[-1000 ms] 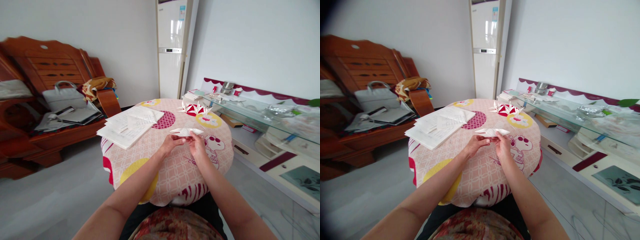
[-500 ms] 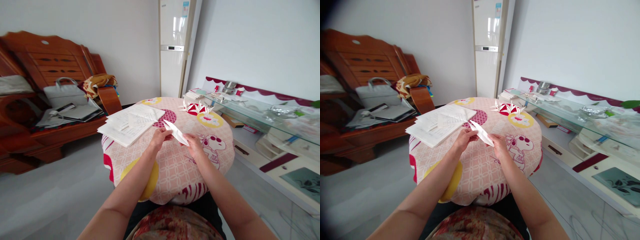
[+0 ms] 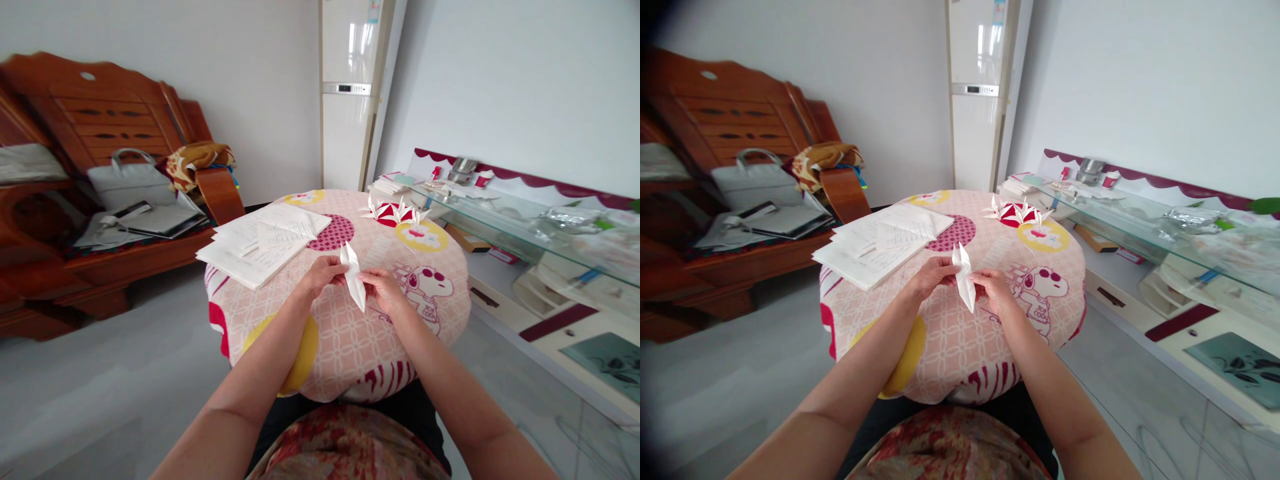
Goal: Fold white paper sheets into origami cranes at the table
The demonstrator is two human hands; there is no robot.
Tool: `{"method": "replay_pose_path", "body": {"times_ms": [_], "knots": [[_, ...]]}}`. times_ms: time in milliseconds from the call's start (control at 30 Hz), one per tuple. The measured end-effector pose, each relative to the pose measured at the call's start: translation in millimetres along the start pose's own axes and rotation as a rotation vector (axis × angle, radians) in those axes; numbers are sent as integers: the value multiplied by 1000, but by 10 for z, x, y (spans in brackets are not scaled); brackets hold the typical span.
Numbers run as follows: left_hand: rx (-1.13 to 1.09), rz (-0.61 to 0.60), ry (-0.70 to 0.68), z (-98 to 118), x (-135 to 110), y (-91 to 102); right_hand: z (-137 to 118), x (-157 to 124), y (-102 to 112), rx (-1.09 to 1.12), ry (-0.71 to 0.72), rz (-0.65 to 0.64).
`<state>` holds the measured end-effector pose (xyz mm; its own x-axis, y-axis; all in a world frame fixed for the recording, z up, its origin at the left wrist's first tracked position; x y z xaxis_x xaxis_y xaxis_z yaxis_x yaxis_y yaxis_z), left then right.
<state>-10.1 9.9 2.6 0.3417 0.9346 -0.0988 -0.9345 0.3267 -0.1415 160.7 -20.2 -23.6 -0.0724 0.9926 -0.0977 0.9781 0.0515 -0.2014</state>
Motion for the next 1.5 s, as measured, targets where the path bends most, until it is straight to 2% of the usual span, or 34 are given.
{"method": "replay_pose_path", "body": {"times_ms": [133,300,433,600,733,833,933,1000,1133,1233,1333,1500], "knots": [[-44,-11,-38,-41,9,-44,15,15,21,-44,56,115],[-1,164,33,-160,56,-61,62,15,17,-233,51,137],[110,254,77,-224,70,-55,96,39,15,-393,90,154],[363,274,50,-236,42,-77,107,71,14,-712,172,166],[601,314,-57,-257,11,-91,49,22,-15,-1004,251,240],[784,351,-258,-285,13,-92,18,-28,-39,-1184,331,182],[920,249,-472,-307,30,-91,20,-42,-29,-1293,531,73],[957,133,-533,-309,31,-73,33,-29,5,-1300,645,-47],[966,-89,-558,-272,-32,11,27,2,113,-1226,714,-288],[917,-198,-587,-242,-112,70,-25,-10,192,-1162,727,-384],[887,-206,-568,-230,-170,101,-70,-40,245,-1108,706,-428],[803,-218,-500,-211,-195,124,-61,-68,285,-1026,691,-371]]}}
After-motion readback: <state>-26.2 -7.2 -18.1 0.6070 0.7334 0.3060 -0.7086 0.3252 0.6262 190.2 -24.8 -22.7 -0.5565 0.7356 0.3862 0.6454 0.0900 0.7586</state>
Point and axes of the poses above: each hand's wrist, its own x-axis towards the middle knuckle, its own y-axis out of the back of the hand, z = x × y, the point moved 1 cm from there along x, towards the middle knuckle, and after that the axes turned 4 degrees about -x, right-handed, at the moved point
